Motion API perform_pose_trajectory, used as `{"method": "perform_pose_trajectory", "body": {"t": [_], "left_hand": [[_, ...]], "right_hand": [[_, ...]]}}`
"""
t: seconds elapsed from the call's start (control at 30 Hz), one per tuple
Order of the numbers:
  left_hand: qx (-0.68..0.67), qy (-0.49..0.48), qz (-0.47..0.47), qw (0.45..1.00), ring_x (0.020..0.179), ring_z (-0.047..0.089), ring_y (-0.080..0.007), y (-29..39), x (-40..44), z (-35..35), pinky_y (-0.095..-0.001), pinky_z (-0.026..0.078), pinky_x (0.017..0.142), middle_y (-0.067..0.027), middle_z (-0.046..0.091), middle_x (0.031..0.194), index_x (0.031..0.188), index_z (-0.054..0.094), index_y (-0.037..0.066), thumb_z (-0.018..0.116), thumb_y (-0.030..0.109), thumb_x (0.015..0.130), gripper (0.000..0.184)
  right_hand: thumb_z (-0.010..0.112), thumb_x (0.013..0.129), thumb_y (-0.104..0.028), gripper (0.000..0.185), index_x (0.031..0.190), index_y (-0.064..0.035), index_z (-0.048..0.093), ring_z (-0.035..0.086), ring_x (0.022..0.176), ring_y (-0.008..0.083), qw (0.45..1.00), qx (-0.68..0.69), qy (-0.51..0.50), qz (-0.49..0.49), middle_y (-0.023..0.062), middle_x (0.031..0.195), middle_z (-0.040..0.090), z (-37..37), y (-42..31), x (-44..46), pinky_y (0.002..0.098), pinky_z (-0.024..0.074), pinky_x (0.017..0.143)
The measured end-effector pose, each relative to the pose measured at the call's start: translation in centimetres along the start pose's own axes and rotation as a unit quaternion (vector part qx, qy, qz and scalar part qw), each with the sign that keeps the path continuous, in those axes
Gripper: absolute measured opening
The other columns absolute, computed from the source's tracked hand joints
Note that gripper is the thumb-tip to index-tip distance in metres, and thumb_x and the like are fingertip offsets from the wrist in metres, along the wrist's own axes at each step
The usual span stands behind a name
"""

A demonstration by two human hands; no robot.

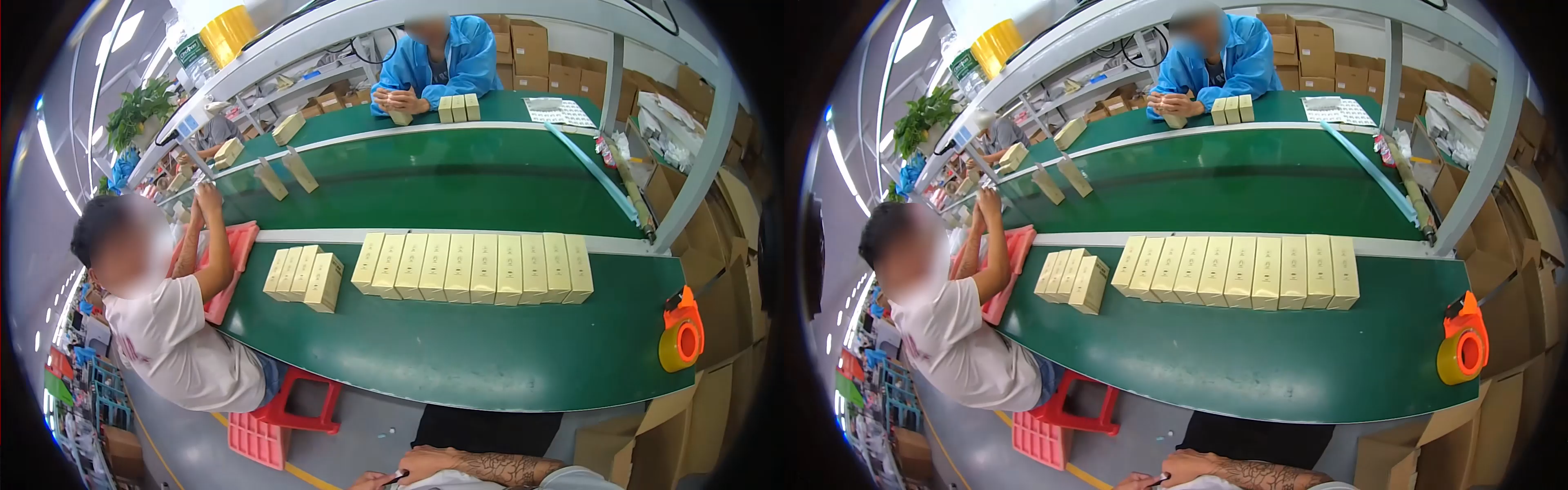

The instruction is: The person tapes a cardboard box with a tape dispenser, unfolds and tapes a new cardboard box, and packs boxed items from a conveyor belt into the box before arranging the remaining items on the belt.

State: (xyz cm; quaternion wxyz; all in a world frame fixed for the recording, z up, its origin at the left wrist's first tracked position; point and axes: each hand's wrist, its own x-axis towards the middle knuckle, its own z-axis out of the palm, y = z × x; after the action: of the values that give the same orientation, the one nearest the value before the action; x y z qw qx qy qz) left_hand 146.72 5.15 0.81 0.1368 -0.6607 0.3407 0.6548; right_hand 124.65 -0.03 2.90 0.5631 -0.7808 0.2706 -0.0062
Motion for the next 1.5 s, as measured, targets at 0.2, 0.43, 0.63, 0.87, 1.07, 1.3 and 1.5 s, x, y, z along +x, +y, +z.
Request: {"method": "perform_pose_trajectory", "body": {"t": [0.2, 0.43, 0.63, 0.87, 1.07, 1.3, 1.5], "left_hand": [[-0.117, 0.098, 0.137, 0.979, 0.075, 0.055, -0.0139, 0.1, -2.5, 3.2, -0.0294, 0.044, 0.064, -0.0052, 0.059, 0.079, 0.093, 0.064, 0.001, 0.061, 0.052, 0.078, 0.053], [-0.107, 0.017, 0.112, 0.988, 0.069, 0.050, -0.0108, -4.8, 3.0, 2.2, -0.0268, 0.041, 0.059, -0.0012, 0.055, 0.073, 0.086, 0.064, 0.005, 0.057, 0.042, 0.085, 0.038], [0.066, -0.126, 0.270, 0.952, 0.070, 0.048, -0.0098, -6.9, 8.1, -3.0, -0.0259, 0.041, 0.061, -0.0002, 0.054, 0.073, 0.083, 0.063, 0.005, 0.055, 0.030, 0.090, 0.028], [0.090, 0.053, 0.428, 0.898, 0.084, 0.056, -0.0101, 13.7, -6.1, -6.9, -0.0248, 0.045, 0.075, -0.0033, 0.061, 0.087, 0.091, 0.059, 0.002, 0.054, 0.013, 0.089, 0.012], [0.092, 0.337, 0.652, 0.673, 0.091, 0.054, -0.0187, 27.1, -8.8, -11.1, -0.0291, 0.042, 0.082, -0.0107, 0.057, 0.099, 0.109, 0.052, 0.000, 0.059, 0.017, 0.086, 0.029], [0.249, 0.486, 0.598, 0.587, 0.114, 0.044, -0.0336, 35.8, -3.2, -13.2, -0.0374, 0.036, 0.095, -0.0178, 0.046, 0.125, 0.121, 0.049, 0.003, 0.059, 0.029, 0.085, 0.046], [0.376, 0.511, 0.498, 0.591, 0.123, 0.034, -0.0417, 38.7, -2.2, -8.4, -0.0487, 0.028, 0.100, -0.0175, 0.042, 0.132, 0.126, 0.048, 0.011, 0.052, 0.042, 0.086, 0.051]], "right_hand": [[0.056, 0.076, -0.041, 0.040, 0.083, -0.0021, 0.066, 0.062, 0.073, 0.0360, 0.999, -0.040, -0.005, -0.033, 0.0189, 0.078, 0.064, 3.0, 3.4, 2.5, 0.0438, 0.0487, 0.064], [0.056, 0.077, -0.039, 0.041, 0.086, -0.0009, 0.067, 0.061, 0.074, 0.0359, 0.997, -0.074, 0.003, -0.004, 0.0189, 0.078, 0.063, 2.0, 1.8, 1.9, 0.0442, 0.0487, 0.063], [0.057, 0.079, -0.035, 0.037, 0.095, -0.0021, 0.065, 0.059, 0.088, 0.0333, 0.995, -0.078, -0.008, -0.065, 0.0166, 0.089, 0.062, 4.9, 3.9, 3.1, 0.0424, 0.0476, 0.071], [0.056, 0.086, -0.028, 0.033, 0.109, -0.0046, 0.061, 0.057, 0.097, 0.0295, 0.974, 0.068, 0.167, -0.139, 0.0145, 0.105, 0.060, -2.9, 0.0, -6.3, 0.0363, 0.0450, 0.085], [0.067, 0.077, -0.011, 0.023, 0.098, -0.0037, 0.063, 0.057, 0.098, 0.0235, 0.859, -0.002, 0.501, -0.103, 0.0115, 0.104, 0.061, -13.4, -3.7, -19.3, 0.0342, 0.0460, 0.082], [0.071, 0.073, -0.030, 0.053, 0.119, -0.0092, 0.054, 0.038, 0.120, 0.0351, 0.635, -0.318, 0.673, 0.206, 0.0177, 0.130, 0.043, -19.8, 0.5, -23.0, 0.0422, 0.0307, 0.100], [0.071, 0.066, -0.051, 0.078, 0.133, -0.0251, 0.041, 0.022, 0.130, 0.0432, 0.694, -0.388, 0.531, 0.293, 0.0185, 0.140, 0.031, -22.5, 1.8, -19.5, 0.0613, 0.0185, 0.102]]}}
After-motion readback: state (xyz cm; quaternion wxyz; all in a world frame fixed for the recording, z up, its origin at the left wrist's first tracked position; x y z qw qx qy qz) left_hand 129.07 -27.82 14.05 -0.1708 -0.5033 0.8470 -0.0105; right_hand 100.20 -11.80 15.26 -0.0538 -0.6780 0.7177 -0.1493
